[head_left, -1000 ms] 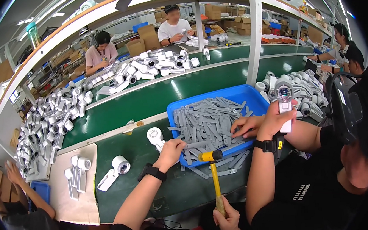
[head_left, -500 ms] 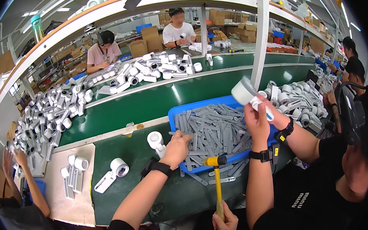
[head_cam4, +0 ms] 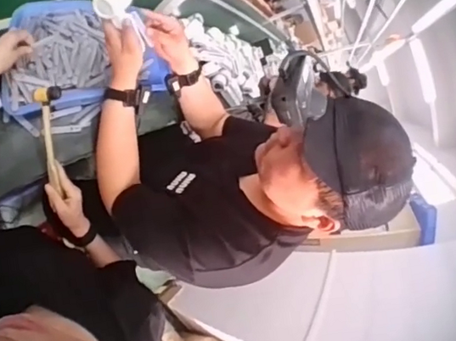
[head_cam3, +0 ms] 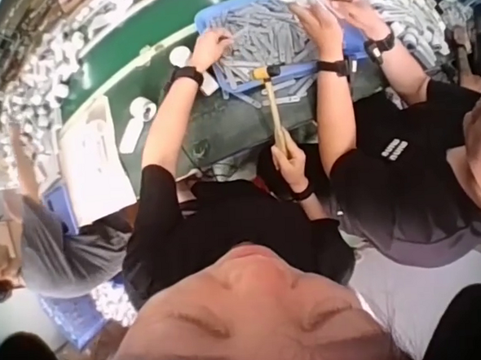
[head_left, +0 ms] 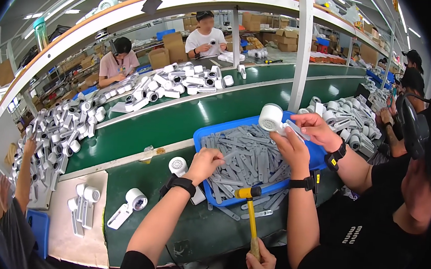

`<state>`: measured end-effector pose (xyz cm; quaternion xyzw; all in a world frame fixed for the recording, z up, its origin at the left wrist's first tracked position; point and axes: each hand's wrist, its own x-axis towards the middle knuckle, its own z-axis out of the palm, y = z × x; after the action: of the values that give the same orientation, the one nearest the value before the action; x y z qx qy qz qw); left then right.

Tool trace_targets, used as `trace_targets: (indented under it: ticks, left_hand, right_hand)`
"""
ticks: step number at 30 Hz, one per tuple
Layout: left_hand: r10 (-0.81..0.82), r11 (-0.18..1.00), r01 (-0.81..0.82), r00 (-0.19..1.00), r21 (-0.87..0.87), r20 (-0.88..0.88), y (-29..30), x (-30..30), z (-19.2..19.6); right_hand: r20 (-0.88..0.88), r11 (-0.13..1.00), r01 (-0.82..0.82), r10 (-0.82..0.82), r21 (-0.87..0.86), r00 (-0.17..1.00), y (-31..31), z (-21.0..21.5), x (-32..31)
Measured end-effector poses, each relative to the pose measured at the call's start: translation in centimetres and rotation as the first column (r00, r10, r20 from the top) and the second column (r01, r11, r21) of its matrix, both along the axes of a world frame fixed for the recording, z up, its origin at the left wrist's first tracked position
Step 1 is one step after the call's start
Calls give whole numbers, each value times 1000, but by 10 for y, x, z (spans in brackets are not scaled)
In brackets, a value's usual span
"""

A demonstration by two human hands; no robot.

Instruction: The person picks up a white fan handle, inserts a grey plastic component into it, and strikes the handle with a yellow hammer. They then place the assembled fan handle onto the work surface and repeat the process with another handle.

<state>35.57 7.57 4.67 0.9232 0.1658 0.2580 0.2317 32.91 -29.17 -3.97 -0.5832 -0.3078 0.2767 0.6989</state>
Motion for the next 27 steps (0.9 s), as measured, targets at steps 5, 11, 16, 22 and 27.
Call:
trace_targets:
  ticks: [5,11,16,22,27]
  left_hand:
    - [-19,994,19,1000,-103,0,-5,4,-2]
    - [-24,986,31,999,-161,44,-11,-18,-3]
    - [123,992,-110,961,-63,249,-42,-118,16]
    - [539,833,-550,832,67,129,-29,-270,10]
    - [643,754,-643,764,135,55,-30,-331,-6]
  right_hand:
    - [13,1000,-9,9,-2,1000,-1,-2,0]
    - [14,999,-42,42,-31,999,-2,-2,-6]
    - [20,993,-115,116,-40,993,3,4,-11]
    - [136,977,-209,212,-32,968,23,5,-24]
    - [206,959,-281,282,-32,937,40,6,-49]
